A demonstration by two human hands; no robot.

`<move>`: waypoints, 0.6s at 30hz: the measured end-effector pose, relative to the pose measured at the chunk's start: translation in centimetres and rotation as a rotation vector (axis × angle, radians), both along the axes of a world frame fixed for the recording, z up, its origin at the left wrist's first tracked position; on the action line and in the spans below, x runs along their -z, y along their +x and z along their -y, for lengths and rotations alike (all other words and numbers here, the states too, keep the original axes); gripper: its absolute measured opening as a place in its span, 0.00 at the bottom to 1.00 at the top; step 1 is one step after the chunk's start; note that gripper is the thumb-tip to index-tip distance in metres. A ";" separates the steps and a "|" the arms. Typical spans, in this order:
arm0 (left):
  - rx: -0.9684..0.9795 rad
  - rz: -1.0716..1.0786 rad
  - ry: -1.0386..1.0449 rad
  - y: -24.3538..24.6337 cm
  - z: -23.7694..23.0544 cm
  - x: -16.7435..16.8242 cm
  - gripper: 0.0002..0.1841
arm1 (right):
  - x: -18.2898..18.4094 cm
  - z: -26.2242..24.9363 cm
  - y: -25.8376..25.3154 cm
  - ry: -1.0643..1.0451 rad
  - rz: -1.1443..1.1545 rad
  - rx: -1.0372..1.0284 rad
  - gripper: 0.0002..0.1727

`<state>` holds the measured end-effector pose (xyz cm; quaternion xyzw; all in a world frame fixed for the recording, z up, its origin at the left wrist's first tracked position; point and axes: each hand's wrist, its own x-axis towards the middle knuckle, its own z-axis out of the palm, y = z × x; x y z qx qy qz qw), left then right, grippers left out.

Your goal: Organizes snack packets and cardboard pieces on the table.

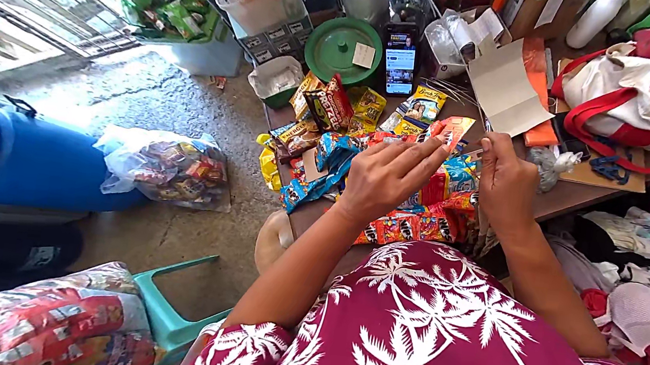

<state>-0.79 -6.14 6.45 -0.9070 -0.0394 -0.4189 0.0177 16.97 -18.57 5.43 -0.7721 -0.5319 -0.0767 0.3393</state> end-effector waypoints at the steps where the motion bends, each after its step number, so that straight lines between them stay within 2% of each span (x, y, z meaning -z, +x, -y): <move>1: -0.009 0.007 0.012 0.0 0.1 0.2 0.12 | 0.0 0.0 -0.1 0.004 0.000 -0.002 0.20; 4: -0.029 0.063 -0.057 0.2 0.2 0.8 0.10 | 0.0 0.0 -0.5 0.004 -0.002 -0.012 0.20; 6: -0.032 0.126 -0.256 0.8 0.5 1.2 0.06 | -0.2 0.0 -0.8 0.010 -0.003 -0.023 0.20; 9: 0.015 0.195 -0.643 1.2 1.1 1.3 0.06 | -0.3 -0.3 -1.2 -0.001 -0.008 -0.032 0.19; 12: 0.032 0.247 -0.880 1.6 1.7 1.2 0.08 | -0.5 -0.3 -1.3 -0.031 -0.010 -0.019 0.19; 15: 0.027 0.254 -1.014 1.5 1.7 1.2 0.09 | -0.5 -0.3 -1.1 -0.045 -0.011 -0.003 0.19; 18: 0.051 0.259 -1.065 1.4 1.5 1.2 0.10 | -0.5 -0.3 -1.1 -0.051 -0.018 -0.005 0.19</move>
